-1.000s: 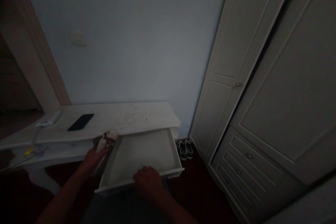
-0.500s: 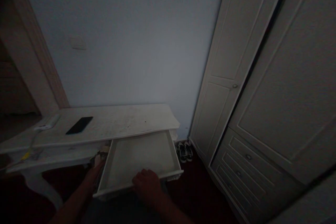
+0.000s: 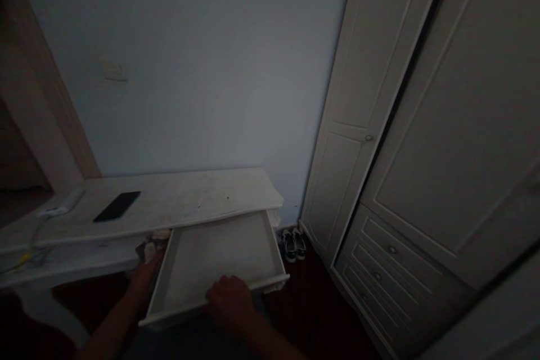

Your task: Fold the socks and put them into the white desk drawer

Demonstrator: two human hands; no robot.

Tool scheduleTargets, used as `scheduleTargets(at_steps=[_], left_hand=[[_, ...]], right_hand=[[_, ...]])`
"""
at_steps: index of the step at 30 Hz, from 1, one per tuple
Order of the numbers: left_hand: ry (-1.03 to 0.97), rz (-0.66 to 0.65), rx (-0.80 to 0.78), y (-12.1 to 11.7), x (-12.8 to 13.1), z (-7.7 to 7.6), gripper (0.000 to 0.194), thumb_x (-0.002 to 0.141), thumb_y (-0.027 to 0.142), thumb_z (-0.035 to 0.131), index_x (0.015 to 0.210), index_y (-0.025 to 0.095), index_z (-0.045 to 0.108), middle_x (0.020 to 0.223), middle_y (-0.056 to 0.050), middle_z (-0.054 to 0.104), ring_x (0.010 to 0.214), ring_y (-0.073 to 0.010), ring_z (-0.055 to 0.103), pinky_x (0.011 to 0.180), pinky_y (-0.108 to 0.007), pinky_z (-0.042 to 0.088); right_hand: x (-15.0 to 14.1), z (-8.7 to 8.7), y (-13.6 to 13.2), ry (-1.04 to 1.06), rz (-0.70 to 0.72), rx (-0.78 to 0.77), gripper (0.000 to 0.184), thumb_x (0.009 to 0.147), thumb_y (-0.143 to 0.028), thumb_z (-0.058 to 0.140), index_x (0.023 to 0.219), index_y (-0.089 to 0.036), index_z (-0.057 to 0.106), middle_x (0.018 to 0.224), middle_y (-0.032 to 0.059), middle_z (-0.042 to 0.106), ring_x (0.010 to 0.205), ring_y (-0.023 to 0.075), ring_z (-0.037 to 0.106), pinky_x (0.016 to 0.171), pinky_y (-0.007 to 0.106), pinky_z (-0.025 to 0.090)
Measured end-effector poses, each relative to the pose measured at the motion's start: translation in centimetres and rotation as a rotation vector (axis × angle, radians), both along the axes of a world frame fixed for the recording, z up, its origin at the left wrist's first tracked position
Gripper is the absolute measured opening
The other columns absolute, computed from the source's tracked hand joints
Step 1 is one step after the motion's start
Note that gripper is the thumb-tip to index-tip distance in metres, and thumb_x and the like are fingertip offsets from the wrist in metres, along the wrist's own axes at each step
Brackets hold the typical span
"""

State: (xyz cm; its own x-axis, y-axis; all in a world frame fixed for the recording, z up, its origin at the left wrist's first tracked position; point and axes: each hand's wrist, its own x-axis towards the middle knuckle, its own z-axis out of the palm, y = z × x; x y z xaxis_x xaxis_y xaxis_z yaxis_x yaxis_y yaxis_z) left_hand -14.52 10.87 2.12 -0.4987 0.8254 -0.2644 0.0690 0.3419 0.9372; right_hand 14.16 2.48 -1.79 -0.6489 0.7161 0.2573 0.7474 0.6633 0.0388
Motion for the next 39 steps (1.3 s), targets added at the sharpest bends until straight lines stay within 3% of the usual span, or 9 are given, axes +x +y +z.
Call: scheduleTargets(at_steps=[7, 12, 15, 17, 20, 23, 27, 33, 39], left_hand=[[-0.07, -0.003, -0.131, -3.9, -1.4, -1.1, 0.033, 0.063, 0.052, 0.078, 0.078, 0.025, 0.067, 0.069, -0.01, 0.074, 0.087, -0.0403, 0.078, 0.072, -0.047, 0.065], [0.091, -0.054, 0.032, -7.4, -1.6, 1.5, 0.057, 0.05, 0.061, 0.087, 0.09, 0.024, 0.073, 0.086, -0.01, 0.08, 0.101, -0.0423, 0.077, 0.087, -0.051, 0.064], [0.29, -0.264, 0.254, -7.2, 1.4, 3.6, 0.071, 0.049, 0.057, 0.091, 0.11, 0.023, 0.076, 0.11, -0.011, 0.081, 0.114, -0.0415, 0.073, 0.102, -0.051, 0.059], [0.498, -0.479, 0.373, -6.2, 4.3, 4.2, 0.063, 0.056, 0.051, 0.087, 0.113, 0.025, 0.078, 0.128, -0.013, 0.075, 0.125, -0.0405, 0.067, 0.112, -0.049, 0.052], [0.772, -0.942, 0.214, -4.2, 8.1, 3.5, 0.059, 0.071, 0.042, 0.076, 0.127, 0.025, 0.076, 0.141, -0.016, 0.07, 0.134, -0.0399, 0.061, 0.116, -0.05, 0.046], [0.798, -1.193, 0.018, -2.4, 10.7, 1.9, 0.071, 0.079, 0.048, 0.072, 0.144, 0.022, 0.065, 0.143, -0.02, 0.07, 0.131, -0.042, 0.065, 0.11, -0.053, 0.049], [0.736, -1.308, 0.064, -0.8, 14.9, 0.6, 0.075, 0.078, 0.058, 0.073, 0.145, 0.024, 0.065, 0.153, -0.016, 0.066, 0.136, -0.0384, 0.063, 0.113, -0.047, 0.048], [0.699, -1.337, 0.192, -0.2, 23.6, -0.3, 0.067, 0.086, 0.067, 0.067, 0.136, 0.024, 0.07, 0.144, -0.014, 0.071, 0.129, -0.034, 0.065, 0.111, -0.041, 0.048], [0.779, -1.307, 0.22, 0.1, 24.1, -0.6, 0.059, 0.087, 0.066, 0.068, 0.131, 0.027, 0.072, 0.137, -0.012, 0.073, 0.124, -0.0323, 0.066, 0.106, -0.039, 0.048]], right_hand=[[0.1, -1.0, 0.1, 0.025, -0.007, 0.028, 0.034, 0.098, -0.057, 0.073, 0.098, -0.024, 0.064, 0.095, -0.0008, 0.077, 0.092, 0.0217, 0.068, 0.072, 0.035, 0.05], [-0.1, -1.3, 0.0, 0.097, 0.037, 0.107, 0.031, 0.099, -0.052, 0.075, 0.101, -0.023, 0.065, 0.098, 0.0018, 0.075, 0.095, 0.0223, 0.065, 0.084, 0.038, 0.049], [0.1, -1.5, -0.2, 0.149, 0.042, 0.145, 0.025, 0.1, -0.046, 0.074, 0.101, -0.023, 0.065, 0.1, 0.0037, 0.072, 0.096, 0.0227, 0.062, 0.086, 0.039, 0.047], [1.3, -1.7, -0.5, 0.188, 0.028, 0.169, 0.021, 0.101, -0.043, 0.073, 0.102, -0.023, 0.064, 0.099, 0.0043, 0.071, 0.095, 0.0228, 0.061, 0.084, 0.038, 0.046], [5.3, -1.8, -1.2, 0.238, -0.034, 0.231, 0.021, 0.103, -0.044, 0.068, 0.106, -0.024, 0.064, 0.098, 0.0054, 0.07, 0.095, 0.0245, 0.06, 0.086, 0.04, 0.046], [10.3, -1.7, -2.0, 0.318, -0.139, 0.27, 0.025, 0.105, -0.05, 0.064, 0.106, -0.024, 0.064, 0.101, 0.0063, 0.07, 0.096, 0.0257, 0.06, 0.089, 0.042, 0.046], [14.0, -2.3, -2.7, 0.513, -0.21, 0.301, 0.028, 0.107, -0.053, 0.058, 0.107, -0.025, 0.064, 0.101, 0.0061, 0.069, 0.095, 0.0257, 0.06, 0.087, 0.041, 0.046], [13.5, -4.1, -2.5, 0.585, -0.254, 0.298, 0.024, 0.108, -0.049, 0.057, 0.111, -0.026, 0.063, 0.11, 0.0079, 0.069, 0.101, 0.0283, 0.062, 0.091, 0.045, 0.049], [13.5, -4.1, -2.3, 0.52, -0.306, 0.262, 0.025, 0.101, -0.048, 0.069, 0.108, -0.025, 0.063, 0.108, 0.0078, 0.069, 0.102, 0.0287, 0.06, 0.093, 0.045, 0.049]])
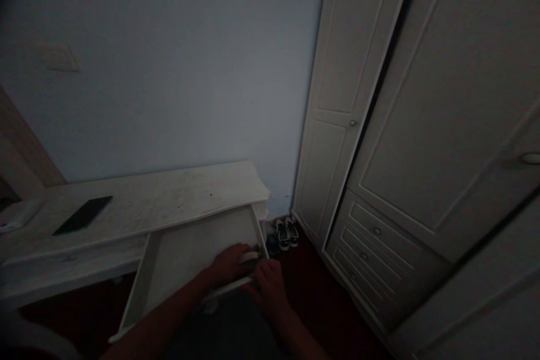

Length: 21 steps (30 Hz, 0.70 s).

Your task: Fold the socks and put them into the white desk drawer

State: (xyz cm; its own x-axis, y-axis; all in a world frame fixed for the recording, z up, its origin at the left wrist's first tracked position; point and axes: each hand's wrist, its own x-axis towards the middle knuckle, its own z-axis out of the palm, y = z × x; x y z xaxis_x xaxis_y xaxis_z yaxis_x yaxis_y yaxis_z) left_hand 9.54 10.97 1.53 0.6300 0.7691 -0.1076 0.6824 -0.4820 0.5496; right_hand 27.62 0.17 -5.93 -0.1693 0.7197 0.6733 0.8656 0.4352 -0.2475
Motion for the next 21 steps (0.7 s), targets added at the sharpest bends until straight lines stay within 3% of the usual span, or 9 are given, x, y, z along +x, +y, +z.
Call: scheduleTargets(at_steps=[4, 10, 17, 21], left_hand=[[0.054, 0.018, 0.052, 0.2, -1.2, 0.1, 0.057, 0.091, 0.06, 0.066, 0.138, 0.029, 0.068, 0.141, -0.011, 0.07, 0.129, -0.0311, 0.063, 0.108, -0.039, 0.047], [0.128, 0.109, 0.096, 1.2, -3.6, 0.3, 0.052, 0.093, 0.054, 0.065, 0.142, 0.036, 0.064, 0.141, -0.006, 0.07, 0.131, -0.0283, 0.063, 0.107, -0.037, 0.048], [0.139, 0.199, 0.138, 2.2, -7.3, 0.2, 0.051, 0.097, 0.052, 0.061, 0.143, 0.031, 0.064, 0.138, -0.008, 0.071, 0.128, -0.0277, 0.065, 0.104, -0.035, 0.048], [0.143, 0.242, 0.14, 2.7, -8.7, 0.1, 0.053, 0.096, 0.049, 0.061, 0.146, 0.03, 0.062, 0.142, -0.01, 0.07, 0.128, -0.0284, 0.065, 0.106, -0.036, 0.048]], right_hand=[[-0.1, 0.6, -0.1, 0.041, 0.013, 0.021, 0.032, 0.099, -0.053, 0.072, 0.111, -0.024, 0.064, 0.111, 0.0074, 0.07, 0.105, 0.0282, 0.059, 0.095, 0.043, 0.047], [0.0, 1.5, 0.0, 0.016, 0.024, 0.097, 0.032, 0.099, -0.054, 0.072, 0.103, -0.024, 0.062, 0.099, 0.0048, 0.067, 0.093, 0.026, 0.056, 0.083, 0.04, 0.045], [-0.1, 1.9, 0.1, 0.023, 0.038, 0.127, 0.022, 0.1, -0.041, 0.074, 0.097, -0.024, 0.06, 0.094, 0.0031, 0.064, 0.089, 0.0247, 0.054, 0.078, 0.037, 0.041], [-0.1, 2.0, 0.1, 0.025, 0.049, 0.141, 0.026, 0.102, -0.046, 0.071, 0.097, -0.024, 0.059, 0.094, 0.0031, 0.063, 0.089, 0.0246, 0.053, 0.078, 0.037, 0.04]])
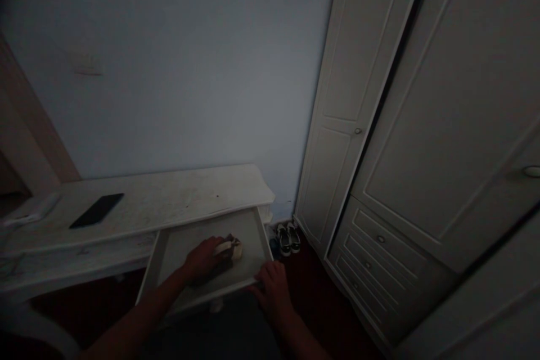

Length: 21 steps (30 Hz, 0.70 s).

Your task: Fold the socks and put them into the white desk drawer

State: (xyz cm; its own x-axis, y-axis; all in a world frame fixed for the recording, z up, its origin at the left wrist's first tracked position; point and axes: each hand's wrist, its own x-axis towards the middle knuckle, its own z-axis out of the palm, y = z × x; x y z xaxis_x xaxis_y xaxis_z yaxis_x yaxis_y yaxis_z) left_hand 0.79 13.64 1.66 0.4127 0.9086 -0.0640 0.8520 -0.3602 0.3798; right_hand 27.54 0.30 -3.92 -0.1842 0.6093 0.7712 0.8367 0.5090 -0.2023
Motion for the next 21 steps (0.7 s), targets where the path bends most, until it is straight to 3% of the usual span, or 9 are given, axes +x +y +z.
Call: scheduleTargets(at_steps=[12, 21], left_hand=[[-0.021, 0.059, 0.001, 1.0, -2.8, -0.1, 0.058, 0.096, 0.044, 0.06, 0.151, 0.027, 0.059, 0.152, -0.009, 0.067, 0.139, -0.0288, 0.06, 0.113, -0.038, 0.046], [-0.017, 0.074, 0.0, 0.9, -3.1, 0.3, 0.062, 0.094, 0.041, 0.063, 0.153, 0.024, 0.058, 0.156, -0.012, 0.064, 0.142, -0.0291, 0.06, 0.112, -0.036, 0.047]], right_hand=[[0.1, -0.4, 0.0, -0.008, -0.014, -0.045, 0.032, 0.093, -0.048, 0.082, 0.099, -0.024, 0.061, 0.095, 0.0027, 0.064, 0.091, 0.0258, 0.055, 0.081, 0.039, 0.043], [0.1, -0.7, 0.1, -0.015, -0.016, -0.033, 0.031, 0.098, -0.052, 0.073, 0.099, -0.024, 0.061, 0.096, 0.0039, 0.064, 0.091, 0.0258, 0.054, 0.08, 0.039, 0.042]])
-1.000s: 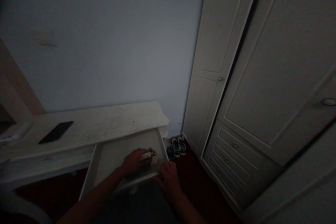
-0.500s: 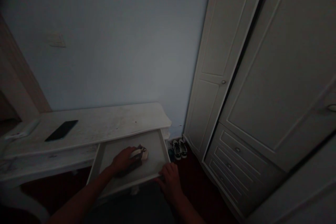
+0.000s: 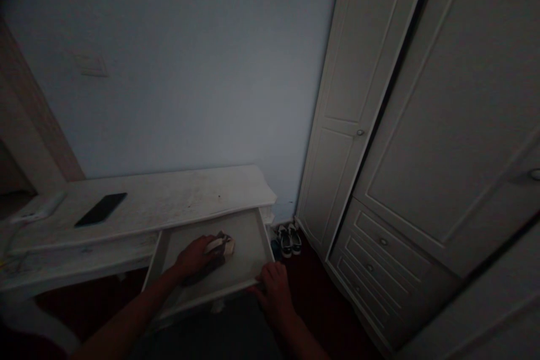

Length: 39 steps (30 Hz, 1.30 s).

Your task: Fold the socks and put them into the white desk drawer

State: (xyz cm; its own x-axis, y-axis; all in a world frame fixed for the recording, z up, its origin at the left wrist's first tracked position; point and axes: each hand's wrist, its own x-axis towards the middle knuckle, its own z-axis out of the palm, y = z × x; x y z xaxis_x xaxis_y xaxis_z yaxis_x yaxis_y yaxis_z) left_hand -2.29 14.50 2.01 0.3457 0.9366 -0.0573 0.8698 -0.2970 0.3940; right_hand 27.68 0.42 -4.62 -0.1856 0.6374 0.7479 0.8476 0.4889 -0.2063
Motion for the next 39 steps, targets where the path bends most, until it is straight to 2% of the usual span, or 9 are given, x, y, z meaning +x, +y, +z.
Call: scheduleTargets(at_steps=[5, 12, 17, 24, 33, 39], left_hand=[[0.007, 0.012, 0.004, -0.2, -0.3, 0.3, 0.058, 0.096, 0.043, 0.06, 0.151, 0.025, 0.059, 0.154, -0.012, 0.065, 0.139, -0.0292, 0.061, 0.111, -0.036, 0.047], [0.021, 0.024, 0.017, -0.2, -0.7, 0.5, 0.052, 0.1, 0.046, 0.054, 0.147, 0.024, 0.06, 0.143, -0.013, 0.07, 0.131, -0.0283, 0.065, 0.106, -0.036, 0.049], [0.044, 0.067, 0.031, -0.2, -1.0, 0.4, 0.05, 0.103, 0.046, 0.049, 0.147, 0.024, 0.058, 0.143, -0.014, 0.069, 0.13, -0.0292, 0.065, 0.103, -0.038, 0.05], [0.094, 0.224, 0.066, -0.5, -1.3, 0.3, 0.045, 0.109, 0.033, 0.036, 0.148, 0.018, 0.051, 0.145, -0.017, 0.065, 0.133, -0.029, 0.062, 0.103, -0.038, 0.05], [0.147, 0.458, 0.104, -0.5, -1.0, 0.7, 0.039, 0.11, 0.037, 0.035, 0.134, 0.014, 0.056, 0.137, -0.021, 0.066, 0.127, -0.0346, 0.065, 0.096, -0.043, 0.053], [0.102, 0.673, 0.143, -0.3, -0.2, 0.4, 0.043, 0.109, 0.035, 0.037, 0.137, 0.008, 0.053, 0.13, -0.025, 0.067, 0.123, -0.0368, 0.067, 0.09, -0.042, 0.054]], right_hand=[[-0.1, 0.1, -0.1, 0.015, 0.004, 0.025, 0.031, 0.102, -0.054, 0.067, 0.097, -0.023, 0.06, 0.092, 0.0036, 0.062, 0.089, 0.0259, 0.052, 0.079, 0.039, 0.04], [-0.1, 0.3, -0.1, 0.003, -0.007, 0.013, 0.028, 0.095, -0.045, 0.08, 0.098, -0.024, 0.062, 0.096, 0.0029, 0.065, 0.092, 0.0255, 0.054, 0.081, 0.039, 0.043], [-0.1, 0.4, -0.2, 0.024, 0.005, -0.008, 0.028, 0.098, -0.05, 0.075, 0.098, -0.025, 0.062, 0.095, 0.0028, 0.064, 0.09, 0.0252, 0.056, 0.079, 0.039, 0.043], [-0.2, 0.4, -0.3, 0.029, -0.009, -0.008, 0.029, 0.1, -0.052, 0.072, 0.099, -0.025, 0.061, 0.096, 0.0027, 0.065, 0.091, 0.0252, 0.056, 0.081, 0.039, 0.044], [-0.1, 0.7, -0.4, 0.007, 0.002, -0.001, 0.03, 0.097, -0.049, 0.077, 0.101, -0.024, 0.062, 0.096, 0.0025, 0.065, 0.091, 0.0246, 0.056, 0.081, 0.038, 0.045], [-0.2, 0.5, -0.2, 0.008, -0.023, 0.004, 0.027, 0.098, -0.049, 0.075, 0.098, -0.025, 0.061, 0.093, 0.0024, 0.064, 0.089, 0.025, 0.055, 0.077, 0.038, 0.043]])
